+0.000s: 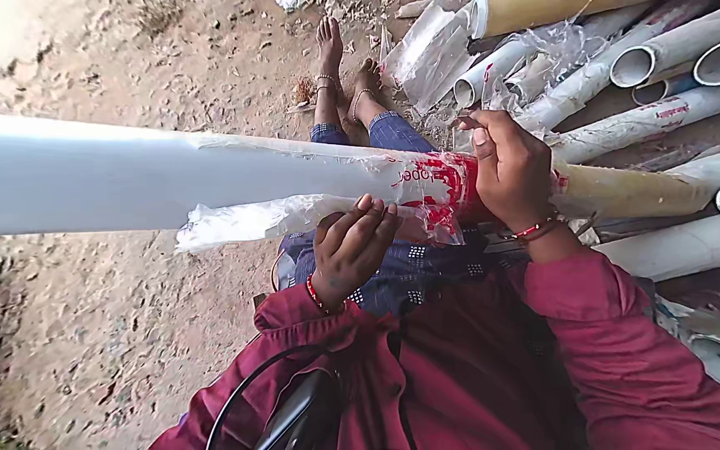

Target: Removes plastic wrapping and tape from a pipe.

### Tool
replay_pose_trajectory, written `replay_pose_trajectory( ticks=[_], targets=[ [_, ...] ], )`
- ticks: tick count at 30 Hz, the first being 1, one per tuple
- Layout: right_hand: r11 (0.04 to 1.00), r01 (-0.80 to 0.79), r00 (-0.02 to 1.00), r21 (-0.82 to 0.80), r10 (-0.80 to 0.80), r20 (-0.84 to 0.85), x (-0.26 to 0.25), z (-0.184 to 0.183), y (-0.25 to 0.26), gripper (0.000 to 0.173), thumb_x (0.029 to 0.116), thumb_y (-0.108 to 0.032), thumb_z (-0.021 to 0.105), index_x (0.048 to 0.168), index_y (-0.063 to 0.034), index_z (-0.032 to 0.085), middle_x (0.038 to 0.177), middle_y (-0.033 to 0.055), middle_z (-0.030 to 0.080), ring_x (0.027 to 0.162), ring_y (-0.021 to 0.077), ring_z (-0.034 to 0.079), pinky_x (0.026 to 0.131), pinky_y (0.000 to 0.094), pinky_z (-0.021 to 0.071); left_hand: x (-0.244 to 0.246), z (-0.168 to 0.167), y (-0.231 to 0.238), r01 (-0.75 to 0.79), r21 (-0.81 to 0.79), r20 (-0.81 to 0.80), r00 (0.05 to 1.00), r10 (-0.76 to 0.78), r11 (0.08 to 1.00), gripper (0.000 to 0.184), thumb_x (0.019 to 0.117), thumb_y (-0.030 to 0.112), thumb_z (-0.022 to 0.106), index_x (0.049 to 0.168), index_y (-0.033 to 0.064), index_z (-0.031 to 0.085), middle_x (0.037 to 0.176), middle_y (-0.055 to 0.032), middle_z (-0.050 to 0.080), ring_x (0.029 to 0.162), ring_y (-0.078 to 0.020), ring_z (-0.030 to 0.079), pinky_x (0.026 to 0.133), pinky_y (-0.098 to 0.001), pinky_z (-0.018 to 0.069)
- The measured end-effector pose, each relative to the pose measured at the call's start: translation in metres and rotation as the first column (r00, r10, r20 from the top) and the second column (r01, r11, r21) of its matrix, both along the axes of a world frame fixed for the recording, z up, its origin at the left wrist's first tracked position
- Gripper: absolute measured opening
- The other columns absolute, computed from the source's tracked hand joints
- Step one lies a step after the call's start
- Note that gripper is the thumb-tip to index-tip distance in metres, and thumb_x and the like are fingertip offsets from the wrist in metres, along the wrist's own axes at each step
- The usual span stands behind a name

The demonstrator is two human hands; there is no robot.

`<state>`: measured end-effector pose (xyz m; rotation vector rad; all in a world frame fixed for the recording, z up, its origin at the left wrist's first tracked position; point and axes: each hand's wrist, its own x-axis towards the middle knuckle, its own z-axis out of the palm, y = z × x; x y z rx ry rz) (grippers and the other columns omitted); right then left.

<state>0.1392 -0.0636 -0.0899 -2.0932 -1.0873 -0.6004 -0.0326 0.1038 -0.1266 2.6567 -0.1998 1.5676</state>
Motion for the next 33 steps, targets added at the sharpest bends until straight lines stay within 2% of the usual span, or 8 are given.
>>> replay_pose_trajectory(
  ticks=[3, 5, 10, 17, 22, 25, 29, 33],
  targets=[
    [0.965, -0.226, 0.974, -0.132, 0.227, -0.008, -0.020, 0.026, 0.002, 0.027, 0.1040, -0.014, 0.050, 0.110, 0.0022, 0.071, 0.090, 0.0160, 0.072, 0.075, 0.0252, 0.069, 0.063, 0.0366, 0.0509, 0.001, 0.000, 0.001, 0.039, -0.004, 0.012, 0.999, -0.039, 0.999, 0.010, 0.0978, 0.011, 0.067, 0.106, 0.0064, 0.071, 0.105, -0.0074, 0.069, 0.110, -0.0187, 0.060, 0.098, -0.0284, 0.0415],
    [0.930, -0.301, 0.945, -0.211, 0.321, 0.065, -0.026, 0.032, 0.006, 0.026, 0.1035, -0.013, 0.052, 0.104, 0.0015, 0.074, 0.084, 0.0157, 0.073, 0.070, 0.0269, 0.069, 0.059, 0.0367, 0.0511, 0.002, 0.001, 0.003, 0.055, 0.000, 0.016, 0.998, -0.055, 0.998, 0.011, 0.0980, 0.010, 0.066, 0.107, 0.0050, 0.071, 0.107, -0.0083, 0.069, 0.112, -0.0191, 0.060, 0.099, -0.0286, 0.0415],
    [0.868, -0.254, 0.923, -0.427, 0.349, 0.160, -0.031, 0.039, 0.013, 0.026, 0.0968, -0.005, 0.048, 0.098, -0.0003, 0.074, 0.065, 0.0147, 0.061, 0.054, 0.0332, 0.059, 0.047, 0.0417, 0.0385, -0.001, 0.001, 0.001, 0.053, 0.017, 0.002, 0.999, -0.053, 0.998, 0.012, 0.0983, 0.009, 0.065, 0.107, 0.0047, 0.072, 0.107, -0.0091, 0.072, 0.111, -0.0204, 0.062, 0.097, -0.0300, 0.0434],
    [0.821, -0.267, 0.911, -0.504, 0.385, 0.146, -0.031, 0.052, 0.016, 0.021, 0.0925, -0.004, 0.049, 0.089, -0.0007, 0.070, 0.058, 0.0127, 0.055, 0.048, 0.0319, 0.055, 0.042, 0.0414, 0.0324, -0.001, 0.002, 0.001, 0.056, 0.016, -0.018, 0.998, -0.056, 0.998, 0.013, 0.0983, 0.007, 0.064, 0.109, 0.0048, 0.071, 0.110, -0.0087, 0.072, 0.113, -0.0201, 0.061, 0.098, -0.0309, 0.0416],
    [0.763, -0.266, 0.913, -0.590, 0.396, 0.100, -0.031, 0.066, 0.019, 0.018, 0.0909, -0.007, 0.051, 0.084, -0.0018, 0.067, 0.053, 0.0113, 0.049, 0.043, 0.0322, 0.052, 0.042, 0.0423, 0.0296, 0.001, 0.004, -0.002, 0.032, 0.009, -0.011, 0.999, -0.032, 0.999, 0.010, 0.0990, 0.007, 0.064, 0.104, 0.0041, 0.072, 0.104, -0.0098, 0.074, 0.108, -0.0225, 0.063, 0.094, -0.0314, 0.0424],
    [0.692, -0.290, 0.913, -0.662, 0.408, 0.026, -0.034, 0.079, 0.014, 0.012, 0.0890, -0.007, 0.058, 0.087, -0.0038, 0.069, 0.055, 0.0095, 0.052, 0.044, 0.0292, 0.053, 0.040, 0.0416, 0.0325, -0.002, 0.019, -0.006, -0.004, -0.018, -0.066, 0.998, 0.003, 1.000, 0.011, 0.0949, 0.009, 0.069, 0.102, 0.0036, 0.074, 0.098, -0.0117, 0.074, 0.099, -0.0249, 0.066, 0.086, -0.0307, 0.0469],
    [0.689, -0.296, 0.911, -0.662, 0.411, 0.021, -0.029, 0.075, 0.002, 0.012, 0.0885, -0.007, 0.058, 0.083, -0.0041, 0.069, 0.056, 0.0095, 0.052, 0.045, 0.0300, 0.054, 0.040, 0.0424, 0.0334, -0.003, 0.044, -0.014, -0.107, -0.121, -0.177, 0.981, 0.084, 0.987, 0.017, 0.0956, 0.009, 0.067, 0.109, 0.0033, 0.075, 0.094, -0.0150, 0.071, 0.081, -0.0258, 0.066, 0.065, -0.0314, 0.0472],
    [0.704, -0.243, 0.924, -0.668, 0.377, 0.061, -0.023, 0.063, -0.014, 0.010, 0.0856, -0.003, 0.058, 0.079, -0.0014, 0.066, 0.054, 0.0119, 0.051, 0.045, 0.0332, 0.055, 0.040, 0.0434, 0.0329, 0.000, 0.073, -0.022, -0.257, -0.182, -0.365, 0.914, 0.178, 0.949, 0.023, 0.0999, 0.017, 0.065, 0.118, 0.0036, 0.072, 0.118, -0.0190, 0.060, 0.063, -0.0193, 0.055, 0.048, -0.0278, 0.0398]
  ],
)
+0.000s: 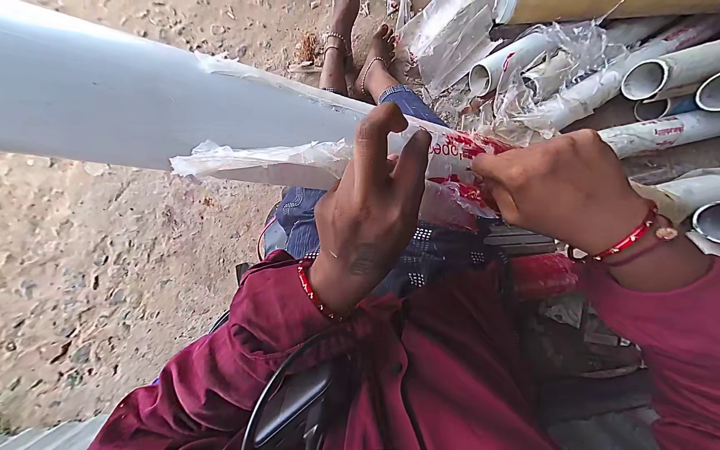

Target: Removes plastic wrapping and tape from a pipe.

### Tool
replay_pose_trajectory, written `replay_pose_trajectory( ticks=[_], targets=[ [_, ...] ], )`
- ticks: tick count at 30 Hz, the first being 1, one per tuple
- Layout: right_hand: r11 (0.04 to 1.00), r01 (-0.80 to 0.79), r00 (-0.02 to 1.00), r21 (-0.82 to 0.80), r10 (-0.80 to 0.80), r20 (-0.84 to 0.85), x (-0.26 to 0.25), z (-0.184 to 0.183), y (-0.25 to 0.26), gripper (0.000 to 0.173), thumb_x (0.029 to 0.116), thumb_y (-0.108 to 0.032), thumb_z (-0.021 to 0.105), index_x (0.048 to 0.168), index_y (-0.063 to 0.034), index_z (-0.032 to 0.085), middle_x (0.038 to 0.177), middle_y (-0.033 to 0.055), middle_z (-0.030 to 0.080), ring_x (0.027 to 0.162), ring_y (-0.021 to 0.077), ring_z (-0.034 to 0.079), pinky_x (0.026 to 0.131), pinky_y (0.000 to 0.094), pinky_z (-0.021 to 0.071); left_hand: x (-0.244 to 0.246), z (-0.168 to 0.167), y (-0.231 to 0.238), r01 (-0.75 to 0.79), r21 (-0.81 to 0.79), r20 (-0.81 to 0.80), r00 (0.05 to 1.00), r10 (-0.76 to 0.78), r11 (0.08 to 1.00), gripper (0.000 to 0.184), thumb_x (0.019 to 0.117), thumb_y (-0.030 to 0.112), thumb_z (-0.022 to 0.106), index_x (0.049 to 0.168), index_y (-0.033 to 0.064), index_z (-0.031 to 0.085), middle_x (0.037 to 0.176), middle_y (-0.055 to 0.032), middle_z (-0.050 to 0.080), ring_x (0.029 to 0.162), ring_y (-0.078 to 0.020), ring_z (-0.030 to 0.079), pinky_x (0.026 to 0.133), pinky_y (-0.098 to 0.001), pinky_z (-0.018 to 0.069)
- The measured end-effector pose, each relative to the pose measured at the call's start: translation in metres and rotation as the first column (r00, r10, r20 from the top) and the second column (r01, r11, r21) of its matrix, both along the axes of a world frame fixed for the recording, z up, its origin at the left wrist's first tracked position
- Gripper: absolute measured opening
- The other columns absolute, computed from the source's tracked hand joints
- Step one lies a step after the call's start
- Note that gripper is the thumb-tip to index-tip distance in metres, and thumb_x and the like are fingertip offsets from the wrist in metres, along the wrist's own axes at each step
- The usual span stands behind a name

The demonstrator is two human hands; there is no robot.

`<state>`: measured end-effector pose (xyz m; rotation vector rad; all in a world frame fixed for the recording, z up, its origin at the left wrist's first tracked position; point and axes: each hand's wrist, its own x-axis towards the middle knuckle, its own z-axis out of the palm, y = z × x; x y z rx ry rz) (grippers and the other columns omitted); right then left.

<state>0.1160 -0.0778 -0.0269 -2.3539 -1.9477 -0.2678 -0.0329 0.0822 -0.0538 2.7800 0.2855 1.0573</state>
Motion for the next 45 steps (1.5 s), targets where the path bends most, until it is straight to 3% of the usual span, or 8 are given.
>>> replay_pose_trajectory(
  ticks=[8, 13, 20, 29, 32, 38, 41, 45],
  targets=[
    [0.956, 0.206, 0.973, 0.208, -0.177, -0.149, 0.014, -0.026, -0.022, 0.026, 0.0998, -0.014, 0.051, 0.093, -0.0005, 0.071, 0.067, 0.0143, 0.064, 0.055, 0.0328, 0.064, 0.046, 0.0457, 0.0416, 0.030, 0.033, -0.014, -0.055, 0.076, -0.399, 0.913, 0.081, 0.996, 0.019, 0.0982, 0.019, 0.067, 0.093, 0.0005, 0.068, 0.095, -0.0159, 0.063, 0.078, -0.0347, 0.065, 0.049, -0.0410, 0.0430],
    [0.590, 0.550, 0.835, 0.591, -0.398, -0.380, 0.015, -0.075, -0.001, 0.030, 0.1070, -0.016, 0.048, 0.105, 0.0022, 0.072, 0.083, 0.0166, 0.073, 0.070, 0.0264, 0.069, 0.060, 0.0399, 0.0505, 0.031, 0.030, -0.013, -0.076, 0.060, -0.402, 0.911, 0.094, 0.995, 0.013, 0.0986, 0.011, 0.063, 0.093, 0.0008, 0.068, 0.103, -0.0196, 0.063, 0.080, -0.0384, 0.066, 0.051, -0.0464, 0.0454],
    [0.451, 0.544, 0.815, 0.708, -0.486, -0.317, 0.011, -0.096, 0.020, 0.028, 0.1033, -0.015, 0.050, 0.100, -0.0011, 0.075, 0.082, 0.0141, 0.075, 0.074, 0.0277, 0.072, 0.063, 0.0399, 0.0514, 0.040, 0.024, -0.010, 0.095, -0.026, -0.415, 0.904, -0.097, 0.995, 0.006, 0.0917, -0.001, 0.066, 0.089, -0.0008, 0.071, 0.107, -0.0218, 0.062, 0.112, -0.0445, 0.055, 0.093, -0.0576, 0.0401],
    [0.463, 0.533, 0.828, 0.708, -0.458, -0.324, 0.013, -0.099, 0.016, 0.031, 0.1050, -0.016, 0.047, 0.102, 0.0008, 0.073, 0.084, 0.0160, 0.074, 0.074, 0.0285, 0.071, 0.064, 0.0413, 0.0507, 0.018, 0.010, -0.007, 0.106, -0.158, -0.251, 0.957, -0.144, 0.982, 0.012, 0.0974, 0.009, 0.062, 0.102, -0.0006, 0.067, 0.109, -0.0215, 0.063, 0.095, -0.0378, 0.063, 0.078, -0.0505, 0.0503],
    [0.455, 0.547, 0.815, 0.703, -0.481, -0.323, 0.012, -0.100, 0.019, 0.031, 0.1049, -0.016, 0.047, 0.101, 0.0001, 0.073, 0.083, 0.0153, 0.074, 0.074, 0.0283, 0.071, 0.065, 0.0416, 0.0510, 0.025, 0.022, -0.010, 0.006, -0.122, -0.376, 0.925, -0.052, 0.992, 0.046, 0.0929, 0.025, 0.075, 0.119, -0.0083, 0.058, 0.109, -0.0259, 0.059, 0.086, -0.0389, 0.064, 0.072, -0.0512, 0.0526],
    [0.438, 0.543, 0.811, 0.717, -0.494, -0.313, 0.013, -0.100, 0.020, 0.030, 0.1036, -0.016, 0.048, 0.100, 0.0000, 0.074, 0.081, 0.0144, 0.074, 0.072, 0.0276, 0.070, 0.063, 0.0411, 0.0498, 0.061, 0.045, -0.008, 0.148, 0.105, -0.681, 0.732, -0.037, 0.983, 0.023, 0.1012, 0.019, 0.064, 0.089, 0.0012, 0.069, 0.087, -0.0170, 0.065, 0.076, -0.0379, 0.067, 0.056, -0.0504, 0.0480],
    [0.433, 0.533, 0.816, 0.727, -0.492, -0.305, 0.015, -0.099, 0.020, 0.029, 0.1030, -0.015, 0.049, 0.100, -0.0002, 0.074, 0.082, 0.0143, 0.075, 0.072, 0.0272, 0.071, 0.063, 0.0402, 0.0511, 0.065, 0.032, 0.017, 0.475, 0.063, -0.601, 0.721, -0.347, 0.878, 0.020, 0.0951, 0.002, 0.056, 0.076, 0.0011, 0.063, 0.074, -0.0143, 0.061, 0.067, -0.0339, 0.065, 0.052, -0.0472, 0.0467],
    [0.426, 0.518, 0.822, 0.742, -0.489, -0.292, 0.016, -0.099, 0.021, 0.028, 0.1013, -0.013, 0.049, 0.097, -0.0012, 0.074, 0.078, 0.0130, 0.073, 0.068, 0.0267, 0.070, 0.057, 0.0394, 0.0488, 0.041, 0.023, 0.029, 0.746, -0.023, -0.523, 0.558, -0.644, 0.665, 0.027, 0.0970, 0.014, 0.051, 0.074, 0.0107, 0.064, 0.073, -0.0032, 0.059, 0.072, -0.0242, 0.059, 0.062, -0.0398, 0.0402]
  ],
)
